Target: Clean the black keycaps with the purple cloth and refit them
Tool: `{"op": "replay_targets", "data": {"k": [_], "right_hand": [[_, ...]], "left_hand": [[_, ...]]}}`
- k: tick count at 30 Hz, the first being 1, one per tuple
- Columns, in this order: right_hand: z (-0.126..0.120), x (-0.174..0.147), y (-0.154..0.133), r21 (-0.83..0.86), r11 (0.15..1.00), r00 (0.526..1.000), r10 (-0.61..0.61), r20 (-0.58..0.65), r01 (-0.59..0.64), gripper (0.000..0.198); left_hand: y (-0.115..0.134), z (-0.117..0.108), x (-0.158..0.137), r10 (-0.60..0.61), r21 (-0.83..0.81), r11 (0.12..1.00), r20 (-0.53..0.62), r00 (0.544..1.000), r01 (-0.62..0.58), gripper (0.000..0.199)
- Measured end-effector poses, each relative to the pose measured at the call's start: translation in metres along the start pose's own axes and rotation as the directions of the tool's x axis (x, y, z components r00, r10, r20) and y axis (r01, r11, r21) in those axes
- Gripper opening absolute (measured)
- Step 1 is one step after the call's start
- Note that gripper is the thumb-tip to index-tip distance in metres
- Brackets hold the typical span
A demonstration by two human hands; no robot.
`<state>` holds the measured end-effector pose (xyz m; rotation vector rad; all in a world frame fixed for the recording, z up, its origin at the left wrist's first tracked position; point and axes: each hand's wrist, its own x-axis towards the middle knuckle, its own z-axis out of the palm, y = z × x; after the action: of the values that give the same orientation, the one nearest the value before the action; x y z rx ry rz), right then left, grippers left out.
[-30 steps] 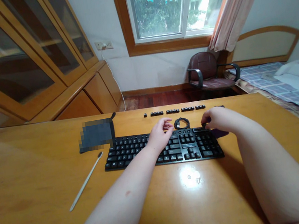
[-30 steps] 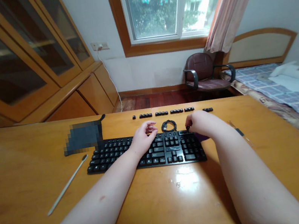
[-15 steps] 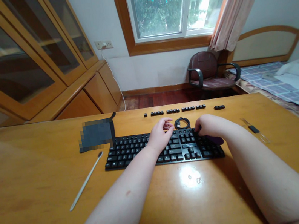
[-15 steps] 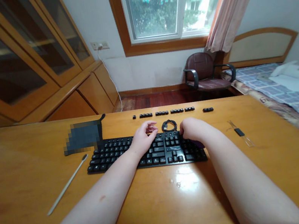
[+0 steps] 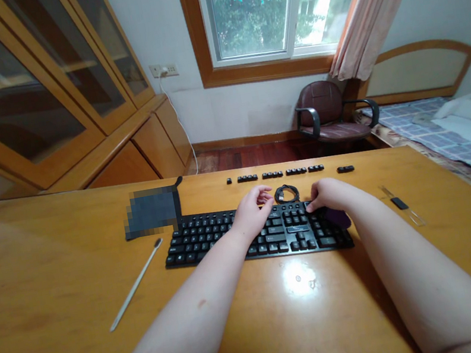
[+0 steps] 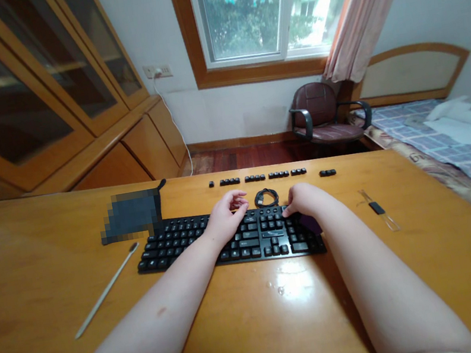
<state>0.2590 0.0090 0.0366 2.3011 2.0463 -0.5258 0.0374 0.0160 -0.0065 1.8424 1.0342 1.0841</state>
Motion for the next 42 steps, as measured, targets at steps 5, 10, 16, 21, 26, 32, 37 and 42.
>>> {"op": "replay_targets", "data": {"k": [5,10,16,21,26,32,37,42], "right_hand": [[0.001,0.006,0.006,-0.06,0.998,0.999,0.015,0.03,-0.014,0.032],[-0.004,0.016,0.039,0.125,0.977,0.951,0.198,-0.238,-0.172,0.038],[0.009,0.029,0.086,0.231,0.893,0.787,0.45,-0.421,-0.387,0.049],[0.021,0.041,0.1,0.194,0.907,0.85,0.42,-0.319,-0.375,0.055],[0.023,0.048,0.105,0.166,0.905,0.851,0.424,-0.309,-0.391,0.047],[0.024,0.048,0.106,0.202,0.892,0.818,0.451,-0.356,-0.404,0.04],[0.016,0.042,0.098,0.137,0.906,0.826,0.422,-0.374,-0.401,0.035],[0.004,0.014,0.037,0.101,0.994,0.804,0.092,-0.588,-0.04,0.032]], "left_hand": [[0.001,-0.001,-0.001,-0.002,0.002,1.0,0.005,1.0,0.002,0.022],[0.002,-0.002,-0.001,-0.013,0.008,1.0,0.001,1.0,0.013,0.022],[0.0,-0.001,-0.001,-0.014,-0.002,1.0,0.005,1.0,0.014,0.021],[0.001,-0.001,-0.001,-0.02,-0.012,1.0,0.003,1.0,0.02,0.022],[-0.001,-0.001,0.0,-0.017,-0.019,1.0,0.002,1.0,0.017,0.022],[-0.002,-0.001,0.0,-0.003,-0.023,1.0,-0.005,1.0,0.003,0.021],[0.0,0.0,0.0,-0.014,-0.022,1.0,-0.005,1.0,0.014,0.022],[-0.001,-0.001,-0.001,-0.013,-0.027,1.0,-0.002,1.0,0.013,0.023]]}}
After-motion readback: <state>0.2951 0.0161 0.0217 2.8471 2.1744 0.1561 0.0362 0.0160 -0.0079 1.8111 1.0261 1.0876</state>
